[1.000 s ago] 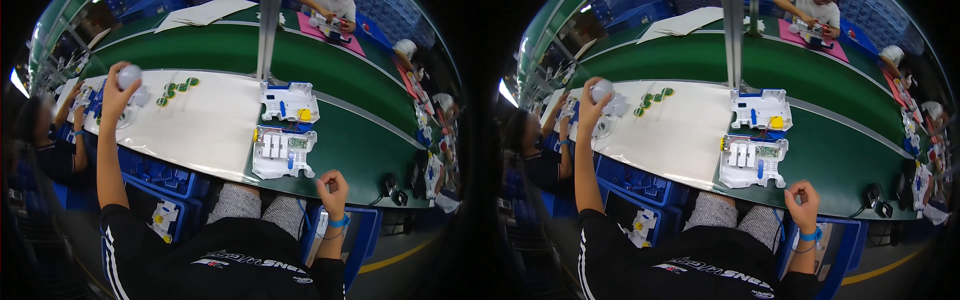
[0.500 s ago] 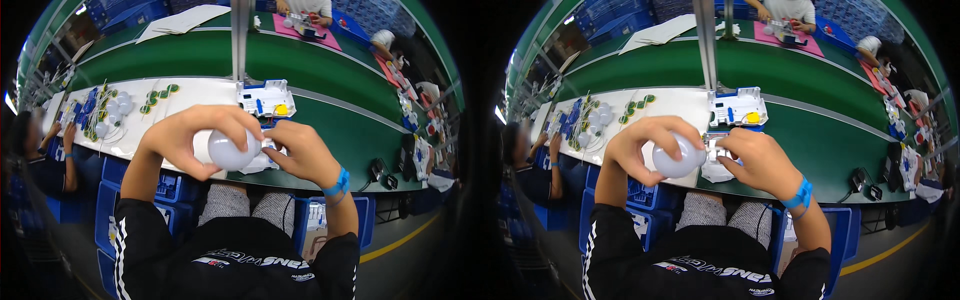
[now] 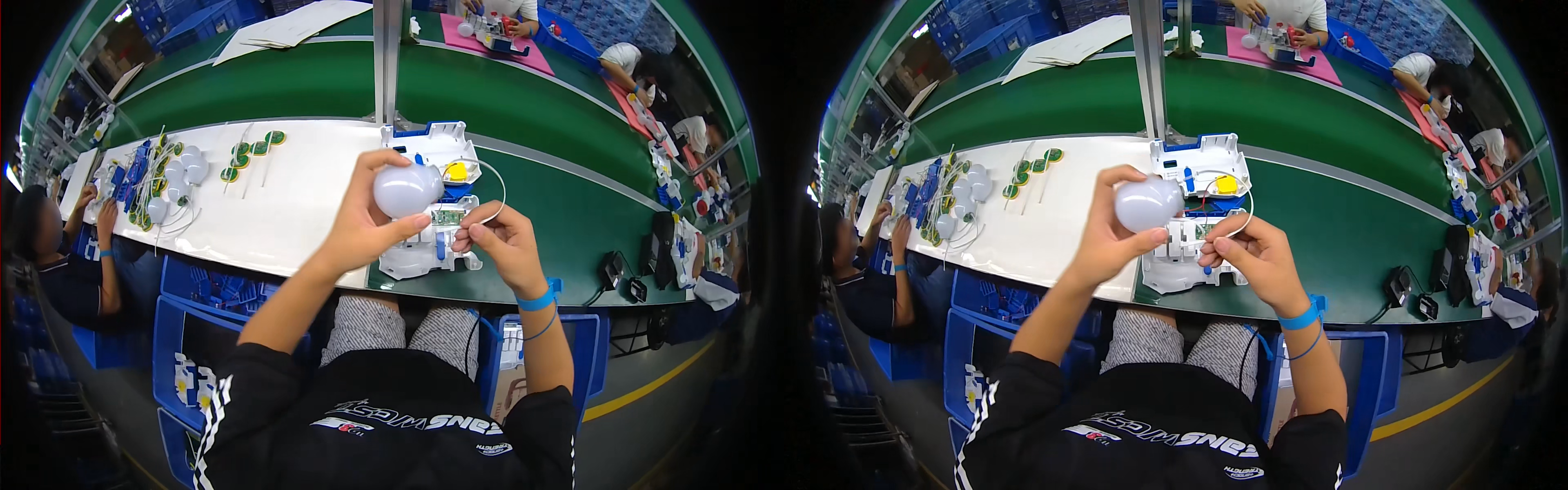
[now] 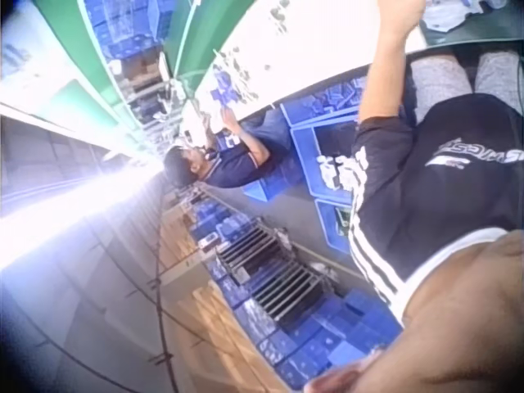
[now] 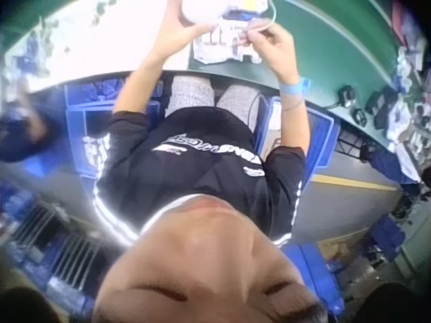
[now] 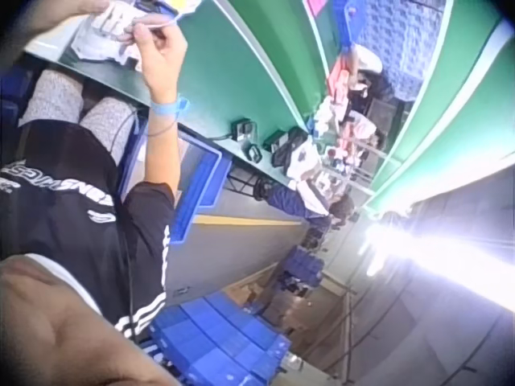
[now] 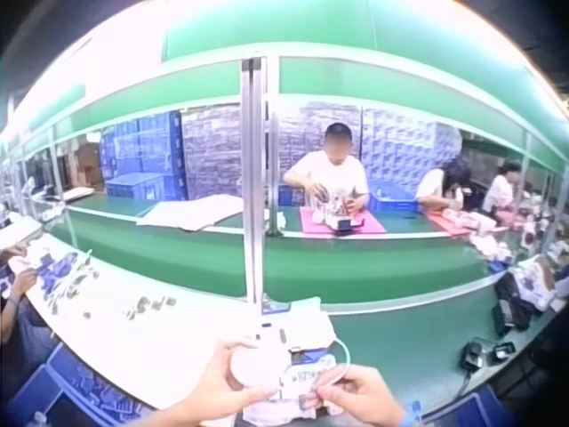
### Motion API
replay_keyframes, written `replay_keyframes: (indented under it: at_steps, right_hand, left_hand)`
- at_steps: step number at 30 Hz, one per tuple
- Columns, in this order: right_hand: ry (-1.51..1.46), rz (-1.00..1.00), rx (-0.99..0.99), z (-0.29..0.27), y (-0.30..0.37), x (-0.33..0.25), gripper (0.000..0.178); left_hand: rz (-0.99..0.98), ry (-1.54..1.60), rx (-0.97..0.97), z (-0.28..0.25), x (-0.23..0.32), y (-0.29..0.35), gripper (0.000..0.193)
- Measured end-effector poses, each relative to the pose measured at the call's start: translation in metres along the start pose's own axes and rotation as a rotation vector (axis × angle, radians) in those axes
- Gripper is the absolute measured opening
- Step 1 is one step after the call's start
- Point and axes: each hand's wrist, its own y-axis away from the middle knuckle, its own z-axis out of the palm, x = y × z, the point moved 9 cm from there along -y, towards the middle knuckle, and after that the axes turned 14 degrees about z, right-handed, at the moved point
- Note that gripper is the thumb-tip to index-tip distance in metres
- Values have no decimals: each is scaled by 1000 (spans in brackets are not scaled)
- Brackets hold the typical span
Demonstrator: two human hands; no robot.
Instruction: Assembling various components of light fixtures including wiring and housings on a production line.
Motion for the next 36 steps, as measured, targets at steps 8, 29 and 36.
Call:
replay_keyframes:
  at_steps: [8, 29, 36]
  right_hand:
    - [-28, -10, -2, 3, 3, 10, 12]
    - [844, -336, 29, 20, -15, -40, 20]
    - [884, -280, 10, -5, -33, -25, 16]
  left_hand:
    - [-133, 151, 258, 8, -37, 37, 72]
    - [-107, -3, 254, 7, -64, 29, 72]
    - [-292, 32, 262, 3, -100, 21, 71]
